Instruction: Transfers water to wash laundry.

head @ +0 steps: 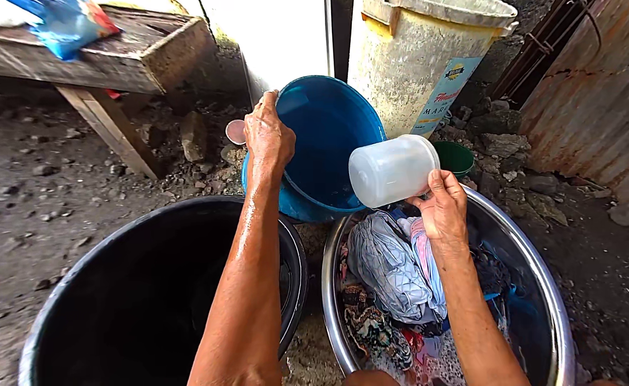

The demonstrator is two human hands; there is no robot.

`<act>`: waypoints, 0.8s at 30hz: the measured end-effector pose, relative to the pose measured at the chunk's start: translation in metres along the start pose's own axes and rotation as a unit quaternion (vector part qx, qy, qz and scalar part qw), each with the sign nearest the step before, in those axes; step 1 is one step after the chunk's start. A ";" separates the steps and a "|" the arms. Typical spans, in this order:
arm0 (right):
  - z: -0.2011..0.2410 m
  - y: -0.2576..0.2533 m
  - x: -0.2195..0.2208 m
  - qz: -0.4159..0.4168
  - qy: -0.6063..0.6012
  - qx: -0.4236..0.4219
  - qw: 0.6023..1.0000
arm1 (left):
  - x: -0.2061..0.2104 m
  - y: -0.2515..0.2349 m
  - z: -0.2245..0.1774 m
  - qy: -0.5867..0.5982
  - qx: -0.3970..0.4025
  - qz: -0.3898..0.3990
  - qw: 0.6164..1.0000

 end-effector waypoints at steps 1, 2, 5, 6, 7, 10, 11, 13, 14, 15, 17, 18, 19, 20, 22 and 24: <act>-0.001 -0.001 -0.005 -0.023 -0.036 0.027 0.999 | 0.000 0.001 0.000 -0.002 0.001 -0.001 1.000; -0.001 -0.002 -0.009 -0.041 -0.069 0.051 0.995 | 0.000 0.001 -0.001 -0.003 0.001 -0.001 1.000; 0.003 -0.009 -0.008 -0.037 -0.173 0.104 0.979 | -0.001 0.002 -0.004 0.001 -0.001 0.001 1.000; 0.007 -0.011 -0.003 -0.023 -0.199 0.113 0.973 | -0.001 0.002 -0.003 0.002 -0.003 0.000 1.000; 0.011 -0.013 0.005 -0.003 -0.215 0.119 0.969 | -0.001 0.001 -0.002 0.003 -0.002 -0.004 1.000; 0.014 -0.028 0.038 0.066 -0.165 0.134 0.975 | -0.001 0.001 -0.001 0.006 -0.005 -0.004 1.000; 0.009 -0.037 0.053 0.081 -0.121 0.141 0.979 | -0.001 0.001 -0.001 0.004 -0.005 -0.004 1.000; -0.010 -0.055 0.085 0.142 -0.006 0.159 0.977 | 0.000 0.000 0.000 0.003 -0.001 -0.005 1.000; -0.026 -0.063 0.101 0.183 0.061 0.171 0.966 | 0.000 0.000 0.000 0.005 -0.001 -0.005 1.000; -0.044 -0.071 0.116 0.219 0.126 0.188 0.949 | 0.000 0.000 0.000 0.005 -0.003 -0.003 1.000; -0.083 -0.081 0.144 0.265 0.251 0.233 0.901 | -0.001 0.001 -0.001 0.005 -0.007 -0.002 1.000; -0.100 -0.084 0.156 0.282 0.298 0.261 0.874 | -0.002 0.002 -0.001 0.002 -0.006 -0.003 1.000; -0.113 -0.085 0.166 0.304 0.336 0.289 0.843 | -0.002 0.001 -0.001 0.001 -0.006 -0.004 1.000; -0.126 -0.087 0.176 0.329 0.379 0.300 0.811 | -0.002 0.001 -0.001 -0.001 -0.004 -0.004 1.000; -0.146 -0.090 0.189 0.389 0.451 0.298 0.746 | -0.001 0.001 0.000 -0.003 -0.002 -0.007 1.000; -0.155 -0.092 0.193 0.408 0.526 0.284 0.691 | -0.002 0.002 0.002 -0.006 -0.001 -0.007 1.000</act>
Point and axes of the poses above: each hand's wrist, its own y-axis away from the middle knuckle, its own x-axis out of the palm, z = x × y, the point moved 4 cm from there along -y, towards the middle knuckle, and after that the axes turned 5 degrees about z, right-handed, at the moved point
